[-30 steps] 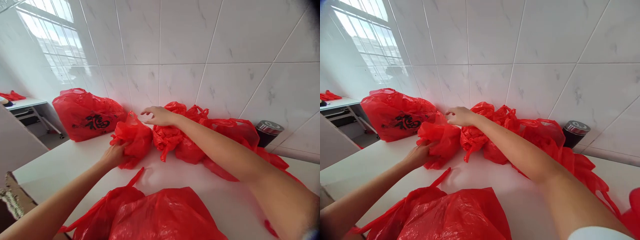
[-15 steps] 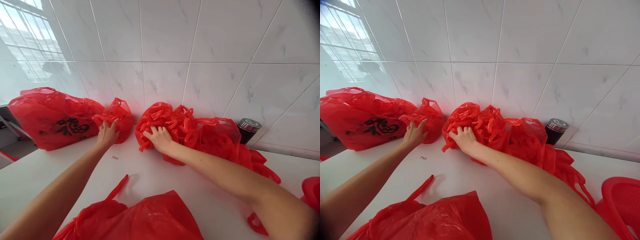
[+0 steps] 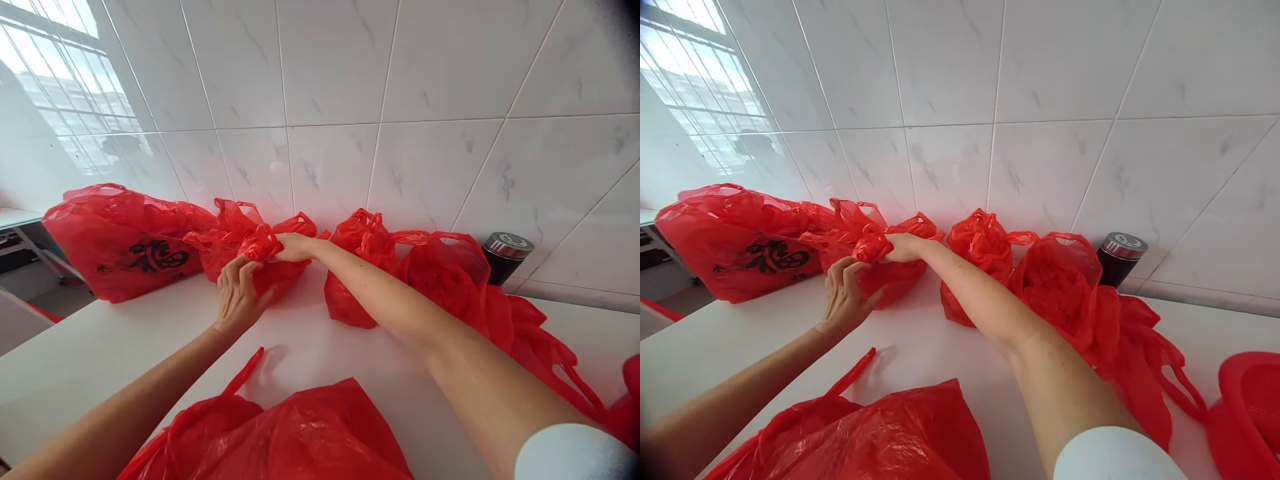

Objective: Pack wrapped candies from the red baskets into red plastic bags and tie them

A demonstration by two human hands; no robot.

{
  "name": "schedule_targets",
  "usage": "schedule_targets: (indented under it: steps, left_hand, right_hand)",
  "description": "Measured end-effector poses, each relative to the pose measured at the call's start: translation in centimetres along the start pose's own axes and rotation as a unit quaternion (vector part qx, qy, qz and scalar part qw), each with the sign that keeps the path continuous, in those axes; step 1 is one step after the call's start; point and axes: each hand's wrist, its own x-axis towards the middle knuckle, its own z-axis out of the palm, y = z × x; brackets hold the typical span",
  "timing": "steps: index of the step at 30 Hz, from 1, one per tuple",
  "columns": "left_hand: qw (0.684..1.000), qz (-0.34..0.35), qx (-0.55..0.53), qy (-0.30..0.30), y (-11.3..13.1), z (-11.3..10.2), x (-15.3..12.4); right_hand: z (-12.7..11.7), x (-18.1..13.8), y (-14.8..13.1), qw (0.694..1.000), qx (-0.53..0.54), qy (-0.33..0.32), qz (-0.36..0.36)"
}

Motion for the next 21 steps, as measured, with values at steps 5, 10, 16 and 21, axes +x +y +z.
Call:
schedule_targets:
  steps: [5, 10, 16, 21]
  left_hand:
    - [0.992, 0.021, 0.040, -0.119, 0.3, 0.5, 3.1]
    - [0.970, -0.155, 0.009, -0.189, 0.0, 2.1, 6.5]
    - [0.959, -0.231, -0.010, -0.162, -0.8, 3.3, 7.2]
    - [0.956, -0.246, -0.015, -0.162, -1.2, 2.1, 6.3]
  right_hand:
    - [-3.8, -2.3, -0.7, 0.997, -0.058, -0.007, 0.047]
    - [-6.0, -9.2, -2.8, 0.960, -0.207, -0.006, 0.189]
    - [-0.8, -14.7, 0.3, 0.889, -0.293, -0.098, 0.337]
    - [2.2, -11.2, 1.6, 0.942, -0.266, -0.022, 0.204]
